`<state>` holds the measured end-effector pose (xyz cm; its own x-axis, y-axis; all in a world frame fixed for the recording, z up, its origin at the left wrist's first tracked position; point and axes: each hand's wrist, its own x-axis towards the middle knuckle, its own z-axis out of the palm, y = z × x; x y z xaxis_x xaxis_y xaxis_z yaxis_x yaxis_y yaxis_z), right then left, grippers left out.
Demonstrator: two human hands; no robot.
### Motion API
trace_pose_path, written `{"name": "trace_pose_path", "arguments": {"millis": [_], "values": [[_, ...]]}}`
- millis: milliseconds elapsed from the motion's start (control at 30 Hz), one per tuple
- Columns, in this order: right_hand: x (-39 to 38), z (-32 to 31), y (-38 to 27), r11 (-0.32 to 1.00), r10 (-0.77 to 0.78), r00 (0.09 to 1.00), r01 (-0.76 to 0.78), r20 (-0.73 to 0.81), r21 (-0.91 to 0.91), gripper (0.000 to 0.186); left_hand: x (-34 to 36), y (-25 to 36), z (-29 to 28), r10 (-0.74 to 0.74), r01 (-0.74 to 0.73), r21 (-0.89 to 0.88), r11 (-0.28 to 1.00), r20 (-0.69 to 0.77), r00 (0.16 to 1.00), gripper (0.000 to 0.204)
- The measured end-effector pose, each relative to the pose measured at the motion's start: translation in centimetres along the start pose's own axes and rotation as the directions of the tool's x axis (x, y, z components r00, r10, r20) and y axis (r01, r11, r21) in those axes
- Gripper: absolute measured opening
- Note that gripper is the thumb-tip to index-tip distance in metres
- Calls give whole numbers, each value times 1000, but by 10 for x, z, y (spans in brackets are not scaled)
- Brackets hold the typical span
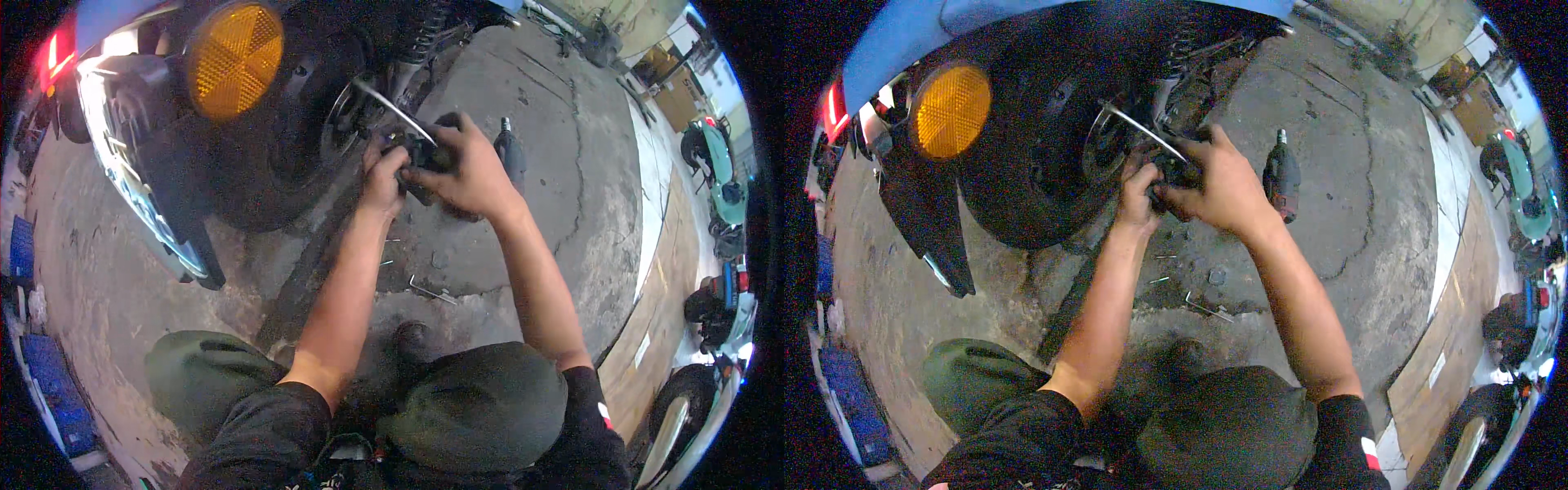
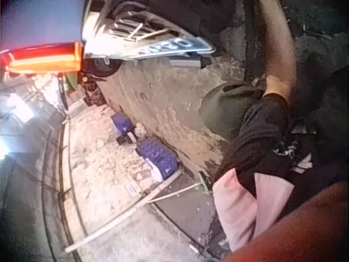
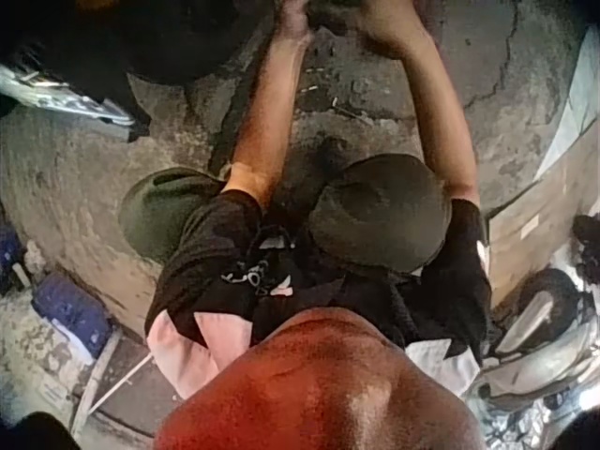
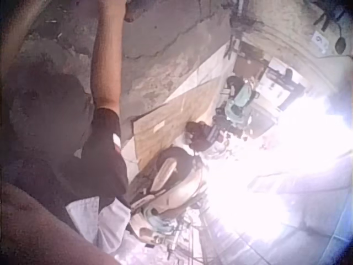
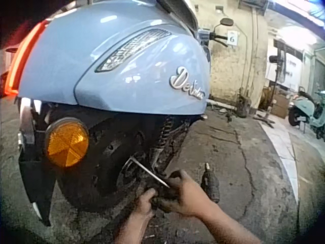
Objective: The person cleans and reassembles a motorcycle brake caliper by hand using a screwdriver and a specialized tool to press the brake pads and piston back into place.
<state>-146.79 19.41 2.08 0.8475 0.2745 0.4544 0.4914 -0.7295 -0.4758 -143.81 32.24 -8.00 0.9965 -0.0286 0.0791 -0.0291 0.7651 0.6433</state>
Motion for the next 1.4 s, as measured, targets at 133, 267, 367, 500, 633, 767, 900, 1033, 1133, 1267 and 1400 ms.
{"name": "trace_pose_path", "arguments": {"millis": [133,267,367,500,633,767,900,1033,1133,1267,1400], "values": [[21,6,6,996,-89,977,91,196,-1,46,8,-5,-15,11,-12,38,999,30,999,38],[23,8,6,992,-119,983,112,137,56,45,5,-4,-12,-60,57,42,997,77,995,39],[20,10,-2,995,-97,989,100,109,-22,45,-3,4,-7,18,-21,22,1000,127,992,38],[17,11,-1,997,-12,996,19,93,-71,44,2,2,-7,43,-54,77,996,142,989,37],[10,11,-2,999,27,996,-29,90,22,46,6,-5,-14,10,-11,-22,1000,-5,1000,22],[-10,11,10,838,350,936,-332,39,434,31,9,-8,-20,-262,256,-261,931,14,965,24],[-47,-7,8,218,698,712,-309,73,926,28,4,-4,5,-302,302,-410,860,68,951,30],[-63,-26,-19,497,562,798,-116,-217,860,30,0,8,18,-277,325,-575,751,173,945,33],[-70,-37,-33,668,420,848,-48,-322,743,32,3,-4,19,-184,293,-639,711,232,955,42],[-68,-45,-40,843,262,856,23,-447,537,40,6,-12,16,-175,344,-779,524,296,939,39],[-61,-47,-57,855,291,855,-30,-430,518,38,16,-40,-10,-57,415,-810,414,431,900,41]]}}
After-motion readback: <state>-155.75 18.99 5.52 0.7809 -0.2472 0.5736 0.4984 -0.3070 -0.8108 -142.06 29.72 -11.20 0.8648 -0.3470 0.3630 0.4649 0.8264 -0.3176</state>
